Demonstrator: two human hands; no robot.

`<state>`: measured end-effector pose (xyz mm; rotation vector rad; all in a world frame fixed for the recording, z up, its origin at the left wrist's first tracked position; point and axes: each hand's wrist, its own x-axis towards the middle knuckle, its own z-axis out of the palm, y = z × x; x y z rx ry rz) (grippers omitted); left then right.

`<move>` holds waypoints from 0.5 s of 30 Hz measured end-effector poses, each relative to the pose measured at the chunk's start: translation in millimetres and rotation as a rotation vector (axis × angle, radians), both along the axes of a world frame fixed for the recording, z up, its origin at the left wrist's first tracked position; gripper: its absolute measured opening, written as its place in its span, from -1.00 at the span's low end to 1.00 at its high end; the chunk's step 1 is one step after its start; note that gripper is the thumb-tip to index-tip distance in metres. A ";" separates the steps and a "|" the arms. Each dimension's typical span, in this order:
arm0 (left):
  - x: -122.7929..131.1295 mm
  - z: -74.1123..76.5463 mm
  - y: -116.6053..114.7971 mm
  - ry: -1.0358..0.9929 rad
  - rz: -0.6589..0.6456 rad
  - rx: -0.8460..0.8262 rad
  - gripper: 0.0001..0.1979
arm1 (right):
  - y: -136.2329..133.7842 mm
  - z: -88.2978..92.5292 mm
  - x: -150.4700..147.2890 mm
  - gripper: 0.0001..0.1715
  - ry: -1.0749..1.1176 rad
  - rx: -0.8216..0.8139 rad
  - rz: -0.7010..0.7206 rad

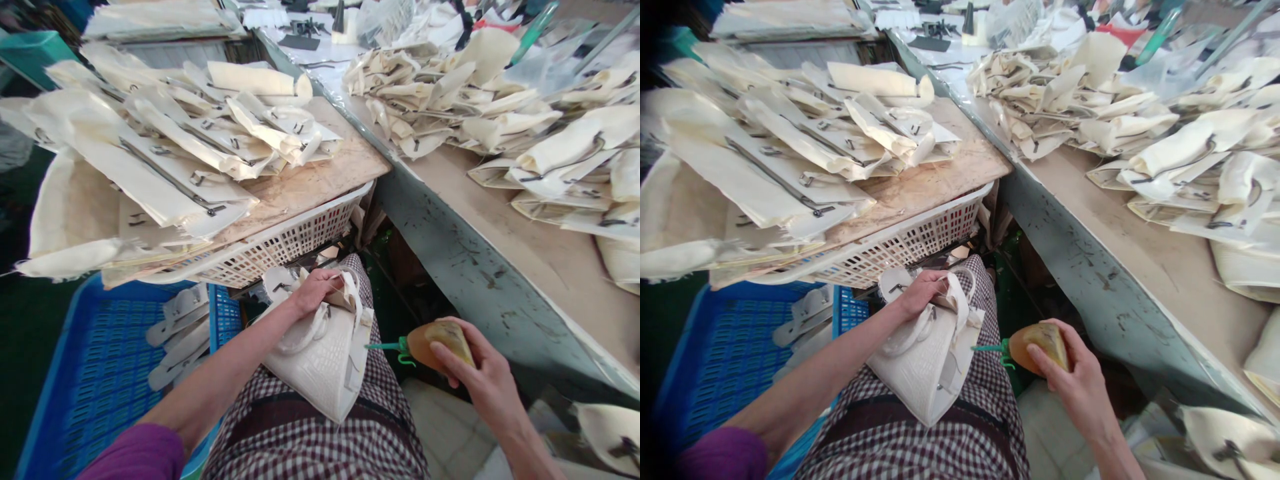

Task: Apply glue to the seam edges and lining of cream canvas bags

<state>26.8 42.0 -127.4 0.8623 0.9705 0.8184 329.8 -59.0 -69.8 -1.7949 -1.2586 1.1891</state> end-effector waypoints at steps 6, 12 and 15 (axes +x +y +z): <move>0.5 -1.8 0.6 0.007 0.005 -0.006 -0.44 | -1.9 4.7 -1.3 -0.33 0.068 -0.080 0.063; 0.7 -1.8 -0.4 0.007 0.022 -0.021 -0.44 | 2.2 -5.8 1.9 -0.24 -0.038 0.027 -0.065; 1.0 -1.7 -0.6 0.005 0.029 -0.024 -0.44 | -1.6 2.1 -2.8 -0.32 -0.009 0.005 -0.010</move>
